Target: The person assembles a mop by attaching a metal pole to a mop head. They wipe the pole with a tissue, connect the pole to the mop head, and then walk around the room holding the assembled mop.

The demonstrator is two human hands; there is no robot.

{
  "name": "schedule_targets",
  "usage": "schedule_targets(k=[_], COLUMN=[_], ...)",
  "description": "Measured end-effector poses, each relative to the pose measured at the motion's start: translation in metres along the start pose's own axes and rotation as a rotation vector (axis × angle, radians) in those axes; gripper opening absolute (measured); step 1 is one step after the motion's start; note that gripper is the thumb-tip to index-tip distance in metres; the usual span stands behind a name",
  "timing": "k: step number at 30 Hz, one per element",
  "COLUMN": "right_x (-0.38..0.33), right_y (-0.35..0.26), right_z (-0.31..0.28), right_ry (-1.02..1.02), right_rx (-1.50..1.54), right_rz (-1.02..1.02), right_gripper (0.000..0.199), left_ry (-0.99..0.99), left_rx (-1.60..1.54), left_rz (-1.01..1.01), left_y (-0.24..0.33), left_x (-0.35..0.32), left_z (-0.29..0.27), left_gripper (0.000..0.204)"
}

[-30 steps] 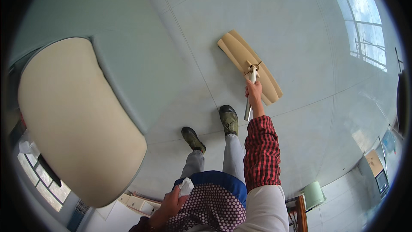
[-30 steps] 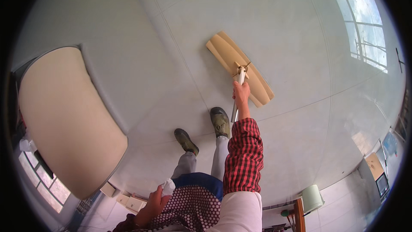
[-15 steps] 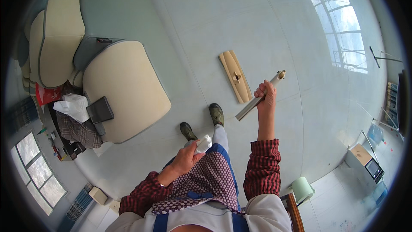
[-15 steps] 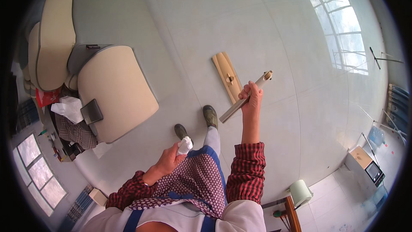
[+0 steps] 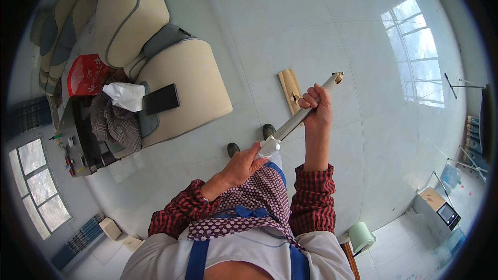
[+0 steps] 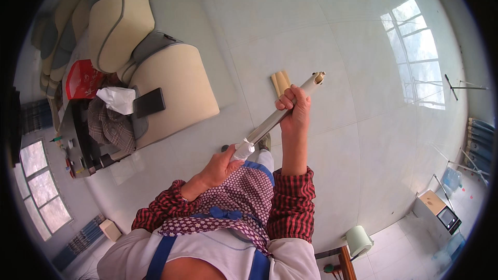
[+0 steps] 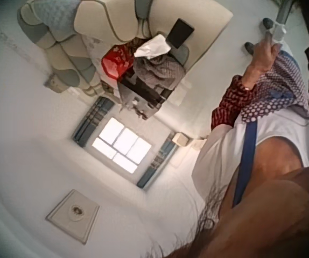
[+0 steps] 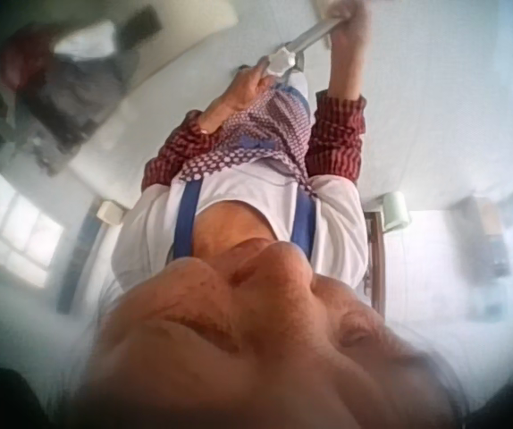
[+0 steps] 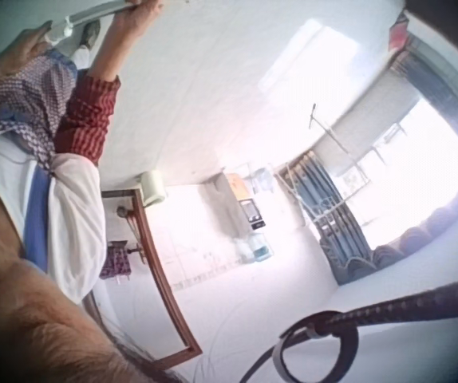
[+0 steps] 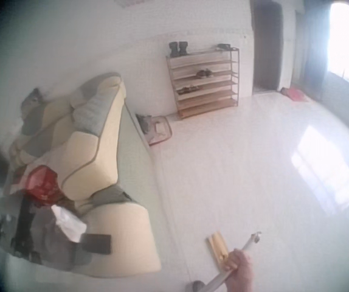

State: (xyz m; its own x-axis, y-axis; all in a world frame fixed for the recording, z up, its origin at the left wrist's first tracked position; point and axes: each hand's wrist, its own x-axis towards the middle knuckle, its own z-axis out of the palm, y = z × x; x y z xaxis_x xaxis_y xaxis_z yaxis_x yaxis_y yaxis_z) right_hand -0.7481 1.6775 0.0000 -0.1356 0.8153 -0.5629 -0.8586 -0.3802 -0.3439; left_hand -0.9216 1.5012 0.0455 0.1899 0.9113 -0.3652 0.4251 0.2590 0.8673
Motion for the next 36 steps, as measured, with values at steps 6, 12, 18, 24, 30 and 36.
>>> schedule_targets(k=[6,12,18,24,30,36], right_x=[-0.038,-0.099,-0.176,-0.207,-0.236,-0.259], right_y=[-0.010,-0.003,0.014,0.040,0.030,0.045], right_z=[0.064,0.136,0.197,0.230,0.260,0.268], right_ry=[-0.166,-0.201,-0.280,-0.293,-0.478,-0.541], right_rx=[-0.124,-0.388,-0.440,-0.423,-0.363,-0.360], right_rz=[0.049,-0.084,-0.346,-0.467,-0.537,-0.568], right_gripper=[0.025,0.018,0.022,0.024,0.027,0.028], left_ry=[0.000,0.168,0.362,0.433,0.403,0.452], left_rx=[-0.049,0.018,0.148,0.056,0.010,-0.024], left_rz=[0.025,0.122,0.129,0.208,0.243,0.308], left_y=[0.033,0.052,0.063,0.062,0.077,0.076], left_x=[-0.034,-0.074,-0.105,-0.128,-0.148,-0.154], left_z=[-0.021,-0.036,-0.053,-0.074,-0.103,-0.116], left_gripper=[0.038,0.035,0.035,0.033,0.035,0.038])
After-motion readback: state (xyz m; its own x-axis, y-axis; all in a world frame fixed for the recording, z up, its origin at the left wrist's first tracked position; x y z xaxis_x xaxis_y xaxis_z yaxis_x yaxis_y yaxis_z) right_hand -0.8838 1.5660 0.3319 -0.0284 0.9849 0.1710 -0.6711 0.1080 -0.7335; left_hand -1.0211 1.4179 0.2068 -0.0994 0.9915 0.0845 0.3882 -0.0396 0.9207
